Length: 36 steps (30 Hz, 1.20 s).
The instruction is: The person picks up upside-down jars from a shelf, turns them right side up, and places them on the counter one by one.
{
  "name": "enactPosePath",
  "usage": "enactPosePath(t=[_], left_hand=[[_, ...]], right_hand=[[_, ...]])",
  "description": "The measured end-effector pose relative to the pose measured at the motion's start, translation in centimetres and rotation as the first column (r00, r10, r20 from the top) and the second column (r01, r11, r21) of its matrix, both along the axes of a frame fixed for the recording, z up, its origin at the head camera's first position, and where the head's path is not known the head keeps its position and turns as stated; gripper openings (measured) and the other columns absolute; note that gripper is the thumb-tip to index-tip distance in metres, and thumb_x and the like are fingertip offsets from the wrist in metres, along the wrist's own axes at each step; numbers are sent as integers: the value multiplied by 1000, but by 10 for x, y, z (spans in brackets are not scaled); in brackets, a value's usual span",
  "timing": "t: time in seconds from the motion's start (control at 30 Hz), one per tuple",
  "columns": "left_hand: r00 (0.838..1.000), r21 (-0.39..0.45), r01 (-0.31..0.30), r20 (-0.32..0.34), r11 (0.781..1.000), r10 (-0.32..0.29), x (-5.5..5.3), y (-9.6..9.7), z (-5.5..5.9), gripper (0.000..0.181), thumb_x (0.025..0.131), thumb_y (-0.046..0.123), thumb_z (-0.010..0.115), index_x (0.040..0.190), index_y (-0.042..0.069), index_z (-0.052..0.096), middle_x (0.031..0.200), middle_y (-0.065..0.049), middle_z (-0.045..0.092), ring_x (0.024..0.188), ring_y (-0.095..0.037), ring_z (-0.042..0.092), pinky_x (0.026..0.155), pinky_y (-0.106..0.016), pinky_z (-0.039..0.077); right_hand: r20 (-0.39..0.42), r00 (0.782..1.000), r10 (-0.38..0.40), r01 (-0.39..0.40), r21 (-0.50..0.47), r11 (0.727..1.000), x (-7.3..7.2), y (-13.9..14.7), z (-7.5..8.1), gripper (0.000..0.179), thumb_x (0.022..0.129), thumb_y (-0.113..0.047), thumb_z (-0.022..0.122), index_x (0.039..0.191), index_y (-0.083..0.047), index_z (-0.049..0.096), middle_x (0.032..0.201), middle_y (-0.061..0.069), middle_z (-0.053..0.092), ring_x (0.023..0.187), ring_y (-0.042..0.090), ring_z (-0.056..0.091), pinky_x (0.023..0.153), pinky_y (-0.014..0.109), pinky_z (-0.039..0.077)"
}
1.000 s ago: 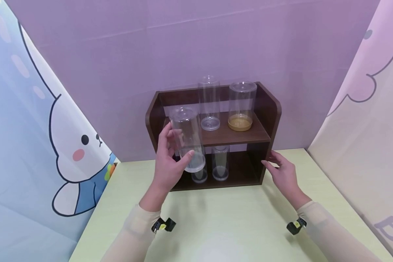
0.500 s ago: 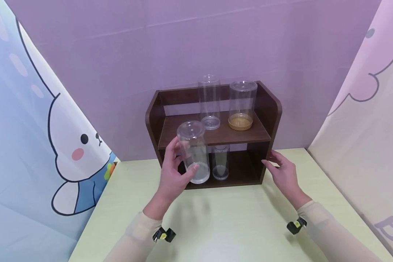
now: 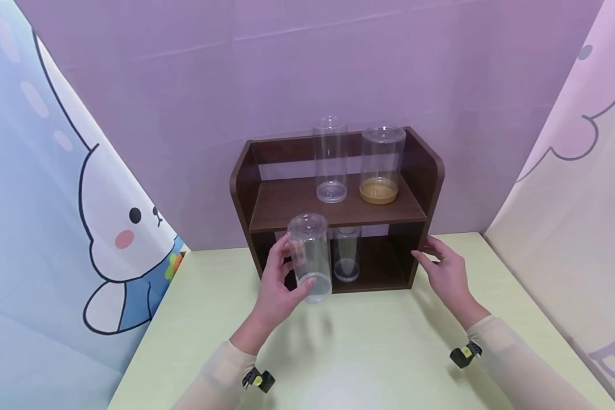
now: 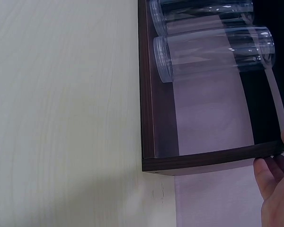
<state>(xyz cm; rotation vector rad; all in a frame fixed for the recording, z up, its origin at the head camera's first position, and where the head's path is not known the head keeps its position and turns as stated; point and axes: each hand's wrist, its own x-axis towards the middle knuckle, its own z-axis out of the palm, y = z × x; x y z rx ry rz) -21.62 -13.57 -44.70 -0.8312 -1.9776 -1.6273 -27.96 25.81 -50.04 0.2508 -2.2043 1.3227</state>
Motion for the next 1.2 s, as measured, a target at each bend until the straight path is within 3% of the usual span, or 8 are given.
enactPosePath(t=[0.27,0.47,0.73,1.03,1.2], left_hand=[[999,4,28,16,1000,-28,0,3,-18,94,86,-5,86,166,10,38,146,-14,57,138,-26,55,115,-38,53],[998,-4,27,62,1000,-27,-3,3,-29,96,86,-7,87,166,15,39,148,-11,57,139,-25,54,117,-40,52],[992,2,54,112,999,-54,-5,5,-38,99,85,-10,86,167,17,37,151,-10,55,142,-27,53,119,-40,51],[988,-39,39,152,998,-33,-6,5,-48,100,87,-8,87,168,21,37,153,-8,54,141,-30,55,118,-40,52],[988,-55,34,153,998,-25,-5,6,-50,100,87,-5,87,168,23,37,152,-6,54,141,-30,55,118,-41,52]], right_hand=[[-4,1000,-2,2,6,1000,1,0,0,35,101,-6,81,136,-4,75,118,17,81,102,-20,63,82,4,52],[-2,1000,2,-2,2,1000,1,0,0,36,101,-5,81,137,-1,74,119,20,80,102,-20,62,82,4,52],[11,1000,-1,1,-2,1000,2,-1,2,38,102,-5,80,138,1,73,120,22,79,102,-20,62,83,4,52],[3,1000,-1,1,3,1000,2,0,1,38,101,-4,81,138,0,74,119,19,80,102,-20,62,82,5,53],[-38,999,-35,34,-25,999,8,-3,4,42,99,-3,83,140,-2,72,124,19,78,104,-13,65,82,5,54]])
